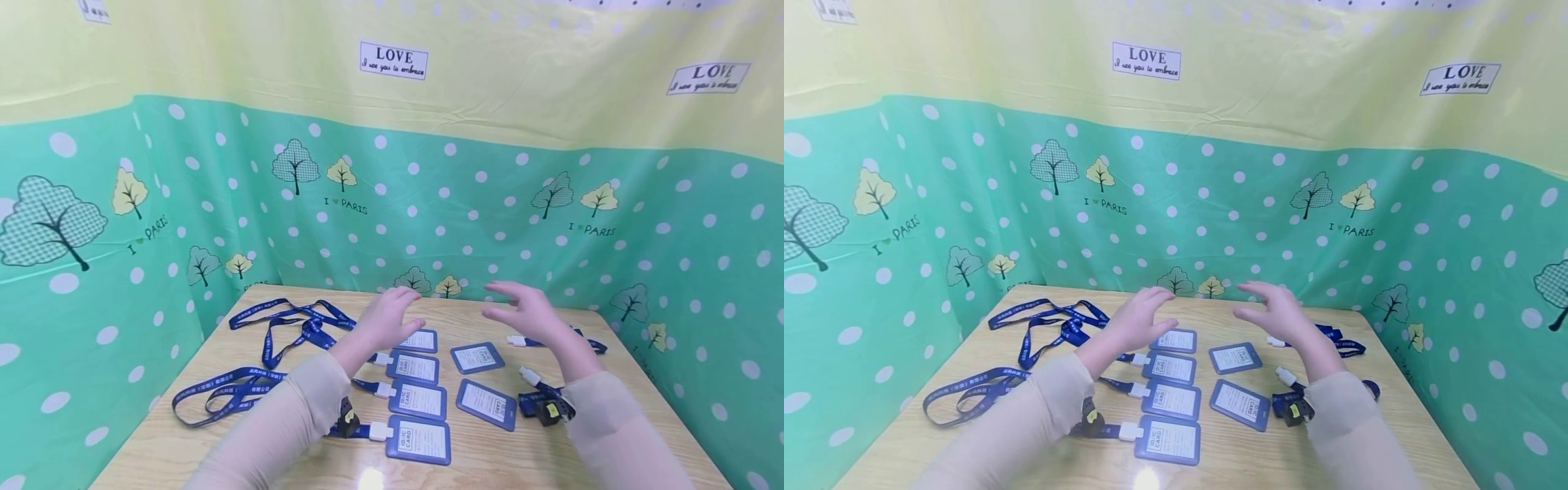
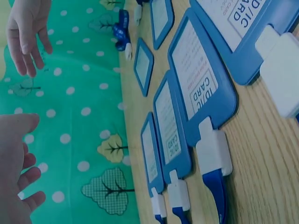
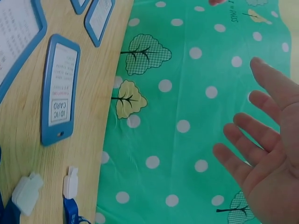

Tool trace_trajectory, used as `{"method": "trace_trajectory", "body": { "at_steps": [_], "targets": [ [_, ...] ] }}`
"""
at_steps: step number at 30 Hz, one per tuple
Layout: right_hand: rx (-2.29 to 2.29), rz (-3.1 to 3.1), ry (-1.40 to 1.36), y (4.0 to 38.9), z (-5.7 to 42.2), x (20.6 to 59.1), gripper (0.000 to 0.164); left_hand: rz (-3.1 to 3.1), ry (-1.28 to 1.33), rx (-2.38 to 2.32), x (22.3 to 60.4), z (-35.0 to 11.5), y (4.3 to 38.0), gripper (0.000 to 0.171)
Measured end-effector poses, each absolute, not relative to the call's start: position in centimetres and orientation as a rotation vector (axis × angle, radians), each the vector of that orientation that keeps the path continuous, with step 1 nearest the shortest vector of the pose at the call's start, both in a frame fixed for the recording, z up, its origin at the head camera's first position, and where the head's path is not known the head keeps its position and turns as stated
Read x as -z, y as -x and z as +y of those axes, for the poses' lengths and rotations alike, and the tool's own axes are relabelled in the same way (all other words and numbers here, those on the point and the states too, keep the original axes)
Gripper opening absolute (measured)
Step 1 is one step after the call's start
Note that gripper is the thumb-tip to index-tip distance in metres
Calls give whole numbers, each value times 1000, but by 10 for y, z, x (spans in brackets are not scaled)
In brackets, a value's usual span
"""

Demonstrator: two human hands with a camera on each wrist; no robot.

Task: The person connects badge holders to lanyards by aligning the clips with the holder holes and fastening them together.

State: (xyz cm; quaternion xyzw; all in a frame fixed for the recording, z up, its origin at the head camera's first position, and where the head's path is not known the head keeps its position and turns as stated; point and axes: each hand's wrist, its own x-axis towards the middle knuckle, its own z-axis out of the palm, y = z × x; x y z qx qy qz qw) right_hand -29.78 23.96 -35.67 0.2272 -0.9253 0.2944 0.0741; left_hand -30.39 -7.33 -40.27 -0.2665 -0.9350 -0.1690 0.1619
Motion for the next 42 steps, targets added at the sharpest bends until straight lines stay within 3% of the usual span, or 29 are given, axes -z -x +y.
{"method": "trace_trajectory", "body": {
  "at_steps": [19, 33, 42],
  "targets": [
    [-948, -2955, -408, 272, 256, 364, 70, -2698, 890, 426, 411, -42, 280, 57],
    [-992, -2966, -301, 266, 266, 387, 67, -2735, 951, 376, 425, -27, 271, 58],
    [-979, -3049, -134, 260, 276, 401, 79, -2826, 930, 407, 429, -14, 260, 60]
  ]
}}
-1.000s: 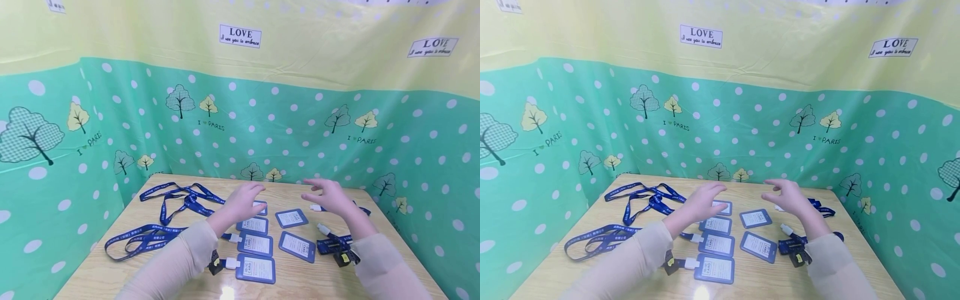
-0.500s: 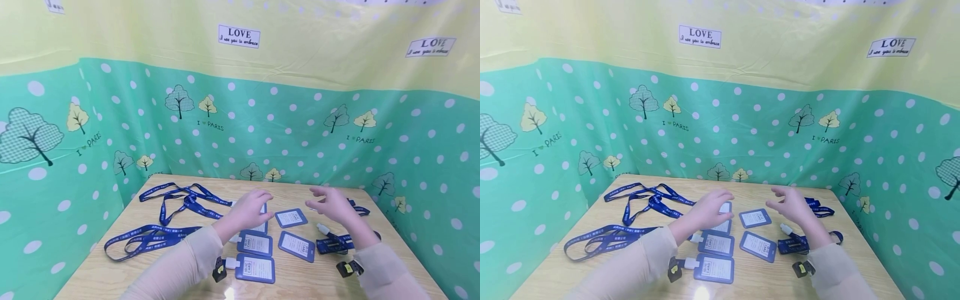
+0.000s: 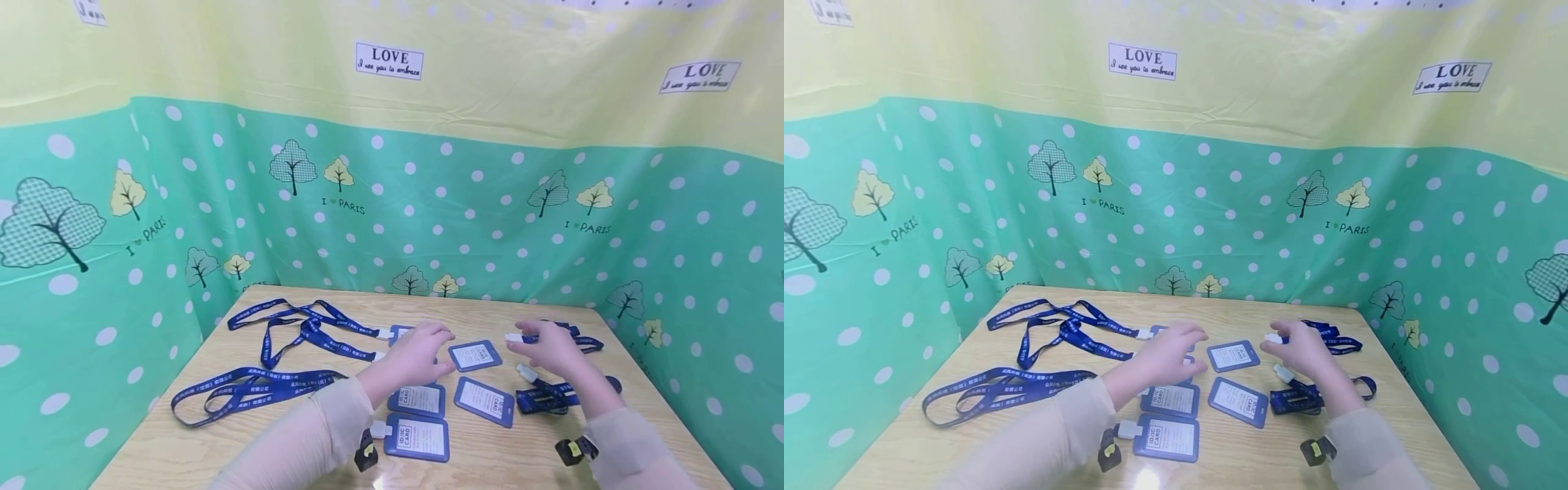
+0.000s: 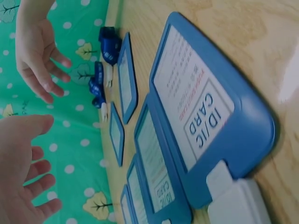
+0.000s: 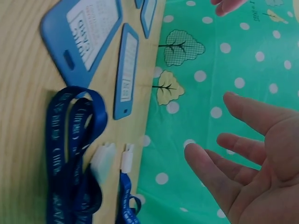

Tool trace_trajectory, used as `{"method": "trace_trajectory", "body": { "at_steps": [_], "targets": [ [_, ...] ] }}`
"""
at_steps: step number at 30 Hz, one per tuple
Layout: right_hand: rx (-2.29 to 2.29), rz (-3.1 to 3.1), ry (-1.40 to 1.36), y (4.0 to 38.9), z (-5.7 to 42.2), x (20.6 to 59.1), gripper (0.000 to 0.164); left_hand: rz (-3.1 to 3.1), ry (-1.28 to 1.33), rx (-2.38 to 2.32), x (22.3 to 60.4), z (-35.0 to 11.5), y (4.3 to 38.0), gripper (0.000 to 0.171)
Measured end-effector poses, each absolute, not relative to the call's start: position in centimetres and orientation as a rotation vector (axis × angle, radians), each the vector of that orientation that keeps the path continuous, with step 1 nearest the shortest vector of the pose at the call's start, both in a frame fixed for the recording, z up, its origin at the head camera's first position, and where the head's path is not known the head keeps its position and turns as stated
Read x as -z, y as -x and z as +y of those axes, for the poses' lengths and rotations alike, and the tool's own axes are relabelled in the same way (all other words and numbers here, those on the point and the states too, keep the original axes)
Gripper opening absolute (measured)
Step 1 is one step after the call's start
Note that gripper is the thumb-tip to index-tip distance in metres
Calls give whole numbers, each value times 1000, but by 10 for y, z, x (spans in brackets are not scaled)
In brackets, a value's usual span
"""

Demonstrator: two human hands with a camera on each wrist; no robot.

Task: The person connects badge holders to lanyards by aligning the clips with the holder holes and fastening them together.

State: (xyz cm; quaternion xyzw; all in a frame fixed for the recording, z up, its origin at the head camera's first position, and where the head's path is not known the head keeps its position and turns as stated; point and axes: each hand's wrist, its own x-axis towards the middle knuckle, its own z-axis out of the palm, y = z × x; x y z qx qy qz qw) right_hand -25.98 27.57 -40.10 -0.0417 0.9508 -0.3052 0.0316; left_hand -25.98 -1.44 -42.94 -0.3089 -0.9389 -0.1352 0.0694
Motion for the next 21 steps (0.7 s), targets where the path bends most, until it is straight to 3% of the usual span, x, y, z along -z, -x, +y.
{"method": "trace_trajectory", "body": {
  "at_steps": [21],
  "targets": [
    [916, 2902, -53, 261, 291, 440, 70, -2886, 969, 503, 444, 10, 252, 60]
  ]
}}
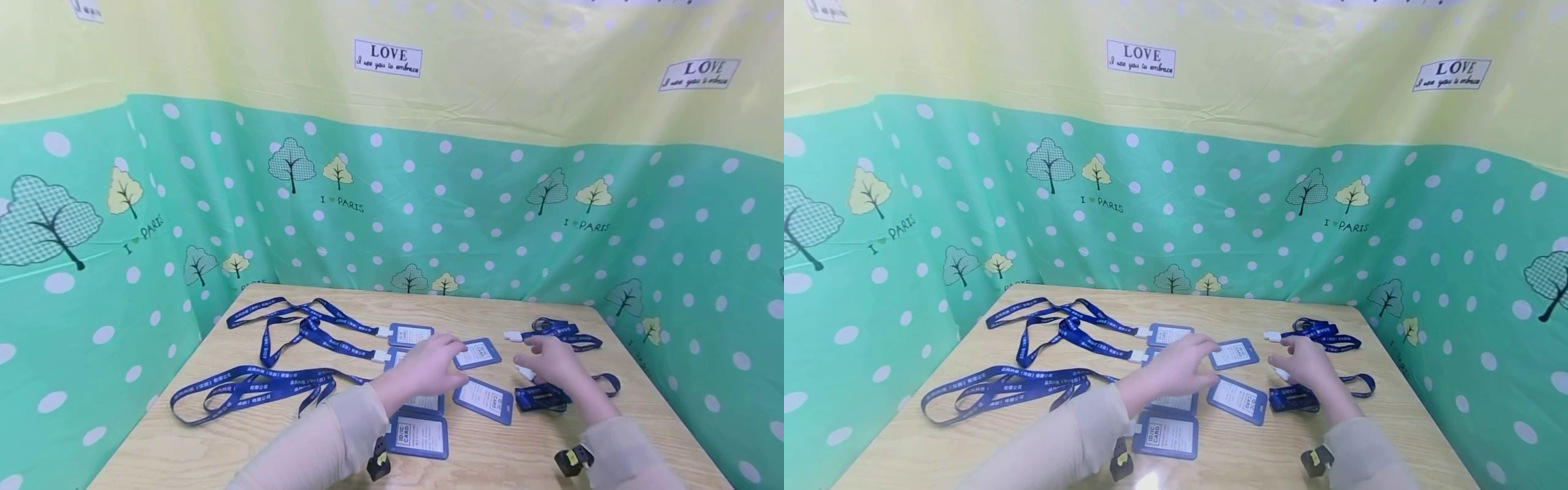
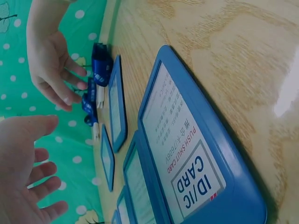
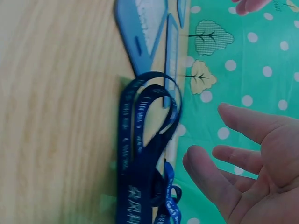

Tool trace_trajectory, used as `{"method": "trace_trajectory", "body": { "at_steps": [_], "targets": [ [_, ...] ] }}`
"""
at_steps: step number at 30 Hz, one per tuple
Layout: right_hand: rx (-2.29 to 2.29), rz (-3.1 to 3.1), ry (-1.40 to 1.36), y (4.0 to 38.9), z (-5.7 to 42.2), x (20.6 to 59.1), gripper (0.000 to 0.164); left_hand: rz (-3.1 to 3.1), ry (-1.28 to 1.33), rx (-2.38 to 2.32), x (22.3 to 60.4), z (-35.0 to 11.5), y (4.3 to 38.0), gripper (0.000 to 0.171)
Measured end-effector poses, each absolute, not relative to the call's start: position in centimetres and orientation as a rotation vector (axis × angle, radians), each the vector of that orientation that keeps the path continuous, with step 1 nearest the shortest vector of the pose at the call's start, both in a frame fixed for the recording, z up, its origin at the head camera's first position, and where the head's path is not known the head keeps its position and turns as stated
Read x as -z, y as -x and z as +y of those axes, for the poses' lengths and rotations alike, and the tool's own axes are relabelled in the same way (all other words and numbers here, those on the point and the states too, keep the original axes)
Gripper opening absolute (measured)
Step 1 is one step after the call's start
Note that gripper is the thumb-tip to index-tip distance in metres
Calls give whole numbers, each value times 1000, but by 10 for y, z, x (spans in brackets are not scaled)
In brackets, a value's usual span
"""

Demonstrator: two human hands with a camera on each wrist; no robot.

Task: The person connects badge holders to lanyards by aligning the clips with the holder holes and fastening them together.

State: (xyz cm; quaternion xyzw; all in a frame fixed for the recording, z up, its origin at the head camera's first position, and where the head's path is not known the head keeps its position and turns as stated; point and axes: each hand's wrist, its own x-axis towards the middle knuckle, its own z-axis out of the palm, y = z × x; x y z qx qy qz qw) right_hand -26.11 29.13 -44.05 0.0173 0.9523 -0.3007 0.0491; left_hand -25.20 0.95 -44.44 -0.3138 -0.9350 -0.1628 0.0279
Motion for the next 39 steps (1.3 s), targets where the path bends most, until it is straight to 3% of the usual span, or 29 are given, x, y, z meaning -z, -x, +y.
{"method": "trace_trajectory", "body": {
  "at_steps": [39],
  "targets": [
    [604, 2924, -29, 256, 279, 461, 59, -2937, 971, 358, 457, 24, 245, 58]
  ]
}}
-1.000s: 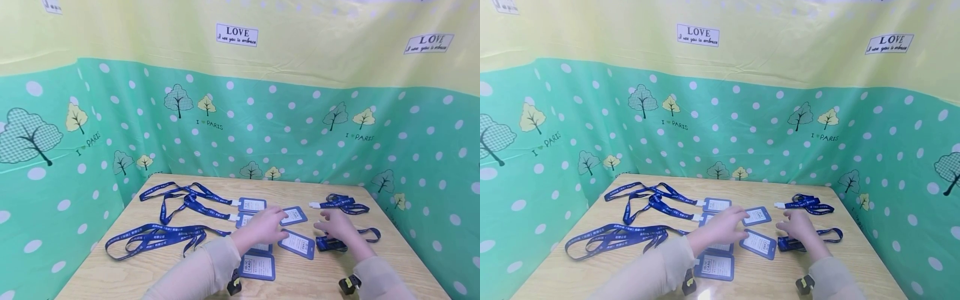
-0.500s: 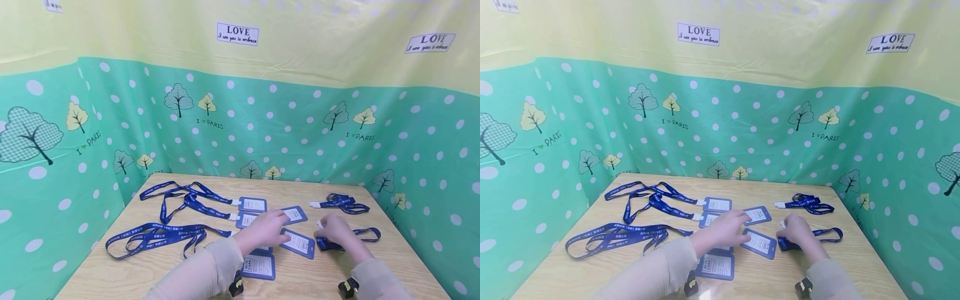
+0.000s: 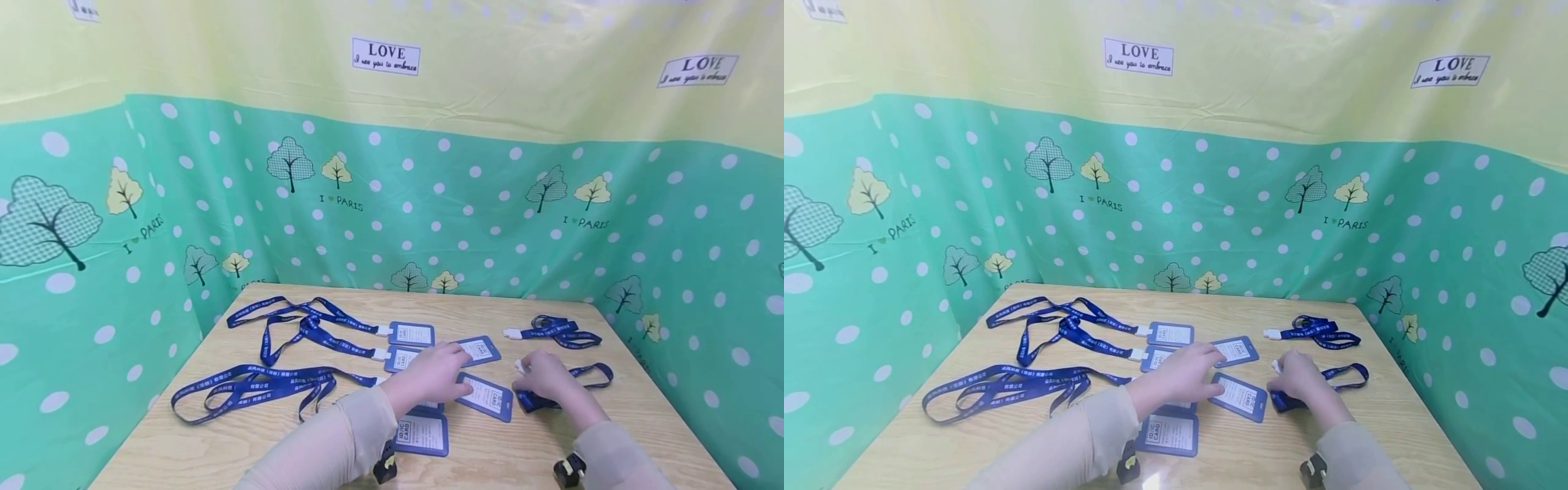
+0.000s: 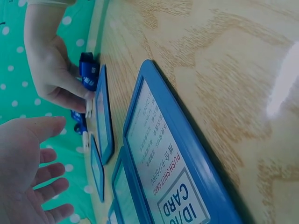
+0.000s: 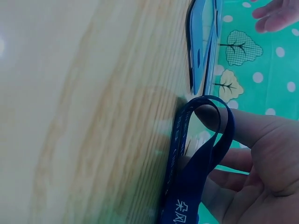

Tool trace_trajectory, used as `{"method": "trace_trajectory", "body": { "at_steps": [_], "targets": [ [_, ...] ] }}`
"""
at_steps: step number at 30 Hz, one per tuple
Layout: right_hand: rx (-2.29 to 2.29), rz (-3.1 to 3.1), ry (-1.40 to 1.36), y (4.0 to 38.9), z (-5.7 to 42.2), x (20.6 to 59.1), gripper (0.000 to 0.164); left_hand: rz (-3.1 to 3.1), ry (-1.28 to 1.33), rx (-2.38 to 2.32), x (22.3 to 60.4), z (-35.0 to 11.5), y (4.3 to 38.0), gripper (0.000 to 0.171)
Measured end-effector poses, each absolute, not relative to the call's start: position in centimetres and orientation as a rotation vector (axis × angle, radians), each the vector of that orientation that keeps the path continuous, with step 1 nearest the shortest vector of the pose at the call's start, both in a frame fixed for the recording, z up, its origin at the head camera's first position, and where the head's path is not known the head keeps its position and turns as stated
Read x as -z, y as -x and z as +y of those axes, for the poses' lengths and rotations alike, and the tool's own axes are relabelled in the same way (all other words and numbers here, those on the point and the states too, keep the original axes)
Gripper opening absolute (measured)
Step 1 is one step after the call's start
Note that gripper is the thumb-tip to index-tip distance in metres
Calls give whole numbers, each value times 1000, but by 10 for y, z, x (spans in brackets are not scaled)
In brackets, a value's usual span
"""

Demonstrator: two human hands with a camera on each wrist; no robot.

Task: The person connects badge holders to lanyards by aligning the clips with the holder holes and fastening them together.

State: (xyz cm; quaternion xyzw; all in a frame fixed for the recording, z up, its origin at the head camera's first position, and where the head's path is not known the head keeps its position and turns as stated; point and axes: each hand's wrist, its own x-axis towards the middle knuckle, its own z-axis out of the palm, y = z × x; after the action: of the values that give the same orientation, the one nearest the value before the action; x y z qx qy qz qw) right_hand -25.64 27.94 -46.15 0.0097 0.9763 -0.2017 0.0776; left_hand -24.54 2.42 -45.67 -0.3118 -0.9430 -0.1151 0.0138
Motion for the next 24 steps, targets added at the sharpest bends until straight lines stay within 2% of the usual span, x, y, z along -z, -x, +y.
{"method": "trace_trajectory", "body": {
  "at_steps": [24],
  "targets": [
    [530, 2927, 199, 239, 296, 462, 53, -2907, 1061, 253, 458, 18, 235, 57]
  ]
}}
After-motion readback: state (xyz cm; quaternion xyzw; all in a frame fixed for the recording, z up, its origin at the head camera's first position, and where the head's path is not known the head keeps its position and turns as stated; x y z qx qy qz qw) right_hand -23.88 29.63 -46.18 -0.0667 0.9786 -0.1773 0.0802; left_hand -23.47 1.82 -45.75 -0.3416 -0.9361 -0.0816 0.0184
